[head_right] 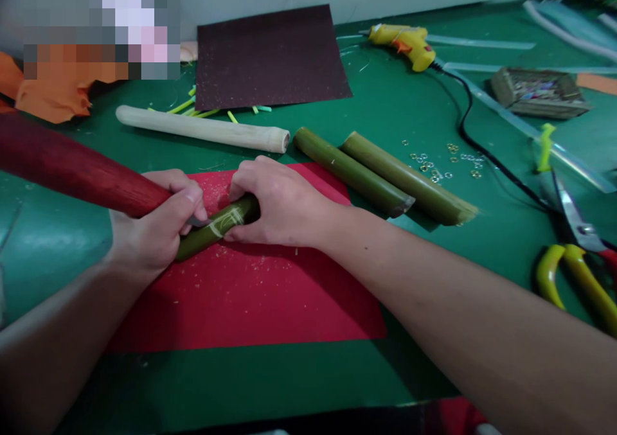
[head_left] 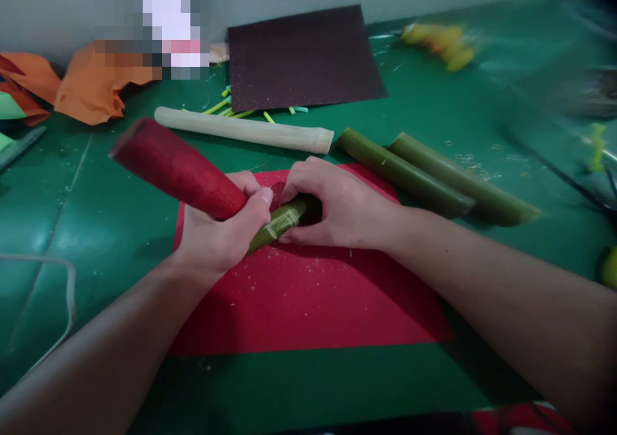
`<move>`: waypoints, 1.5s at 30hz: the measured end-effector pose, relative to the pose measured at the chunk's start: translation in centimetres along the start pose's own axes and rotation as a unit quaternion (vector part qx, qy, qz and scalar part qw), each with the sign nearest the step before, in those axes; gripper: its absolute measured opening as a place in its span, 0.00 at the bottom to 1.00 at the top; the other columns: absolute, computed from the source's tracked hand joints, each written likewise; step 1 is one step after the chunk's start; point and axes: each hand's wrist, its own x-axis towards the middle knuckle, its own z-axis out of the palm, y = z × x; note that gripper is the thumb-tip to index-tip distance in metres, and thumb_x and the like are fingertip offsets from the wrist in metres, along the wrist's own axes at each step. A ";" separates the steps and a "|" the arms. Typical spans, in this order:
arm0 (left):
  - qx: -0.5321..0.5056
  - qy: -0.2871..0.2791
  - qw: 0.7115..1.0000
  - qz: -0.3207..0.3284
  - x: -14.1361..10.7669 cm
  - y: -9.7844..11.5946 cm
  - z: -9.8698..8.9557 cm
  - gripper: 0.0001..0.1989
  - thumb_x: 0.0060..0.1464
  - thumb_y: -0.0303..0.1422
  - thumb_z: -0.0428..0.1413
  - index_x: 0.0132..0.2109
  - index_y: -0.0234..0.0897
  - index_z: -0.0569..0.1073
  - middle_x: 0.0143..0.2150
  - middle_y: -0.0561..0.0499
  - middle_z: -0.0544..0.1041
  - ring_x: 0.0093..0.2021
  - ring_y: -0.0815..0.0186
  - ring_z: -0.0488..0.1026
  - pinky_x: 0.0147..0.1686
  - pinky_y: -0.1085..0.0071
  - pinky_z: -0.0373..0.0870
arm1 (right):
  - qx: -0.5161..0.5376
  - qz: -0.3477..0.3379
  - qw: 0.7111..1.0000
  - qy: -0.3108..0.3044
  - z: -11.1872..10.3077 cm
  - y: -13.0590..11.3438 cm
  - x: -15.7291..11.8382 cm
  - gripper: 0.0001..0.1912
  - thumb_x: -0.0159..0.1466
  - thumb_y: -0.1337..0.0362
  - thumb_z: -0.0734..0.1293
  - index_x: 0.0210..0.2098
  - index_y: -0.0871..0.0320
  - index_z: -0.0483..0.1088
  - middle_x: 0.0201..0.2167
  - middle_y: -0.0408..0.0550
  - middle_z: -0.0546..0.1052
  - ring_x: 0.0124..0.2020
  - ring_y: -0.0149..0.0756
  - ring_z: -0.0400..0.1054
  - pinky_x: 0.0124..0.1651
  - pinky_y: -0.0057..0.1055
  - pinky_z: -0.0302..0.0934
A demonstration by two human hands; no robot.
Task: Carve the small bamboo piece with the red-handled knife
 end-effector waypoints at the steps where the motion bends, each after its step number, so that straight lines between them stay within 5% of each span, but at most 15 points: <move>1: 0.000 -0.001 1.000 0.000 0.0 0.0 0.0 0.13 0.52 0.28 0.59 0.21 0.39 0.72 0.19 0.57 0.68 0.19 0.74 0.62 0.23 0.76 0.67 | 0.000 0.000 1.000 -0.001 0.0 0.0 0.0 0.16 0.54 0.58 0.78 0.33 0.58 0.71 0.34 0.46 0.72 0.40 0.39 0.63 0.42 0.36 0.54; 11: 0.000 -0.085 0.996 -0.007 0.4 0.1 -0.1 0.11 0.54 0.30 0.63 0.24 0.39 0.76 0.25 0.55 0.77 0.26 0.71 0.74 0.29 0.77 0.74 | -0.012 0.002 1.000 0.003 -0.1 -0.1 -0.1 0.17 0.55 0.56 0.78 0.35 0.58 0.70 0.34 0.45 0.71 0.37 0.37 0.62 0.41 0.35 0.53; 26: 0.036 0.029 0.997 -0.062 0.1 0.7 0.4 0.15 0.52 0.28 0.59 0.19 0.39 0.69 0.17 0.57 0.69 0.19 0.74 0.63 0.19 0.78 0.64 | 0.017 0.004 1.000 0.006 0.0 0.1 0.0 0.16 0.53 0.56 0.78 0.33 0.57 0.71 0.33 0.45 0.71 0.39 0.39 0.63 0.42 0.36 0.54; 45: -0.024 0.023 0.999 -0.041 -0.2 0.3 0.4 0.15 0.54 0.31 0.61 0.20 0.39 0.71 0.19 0.56 0.69 0.17 0.74 0.60 0.19 0.74 0.64 | 0.009 -0.005 1.000 0.000 -0.1 0.2 -0.1 0.16 0.54 0.56 0.78 0.34 0.57 0.72 0.34 0.45 0.73 0.39 0.39 0.63 0.42 0.36 0.55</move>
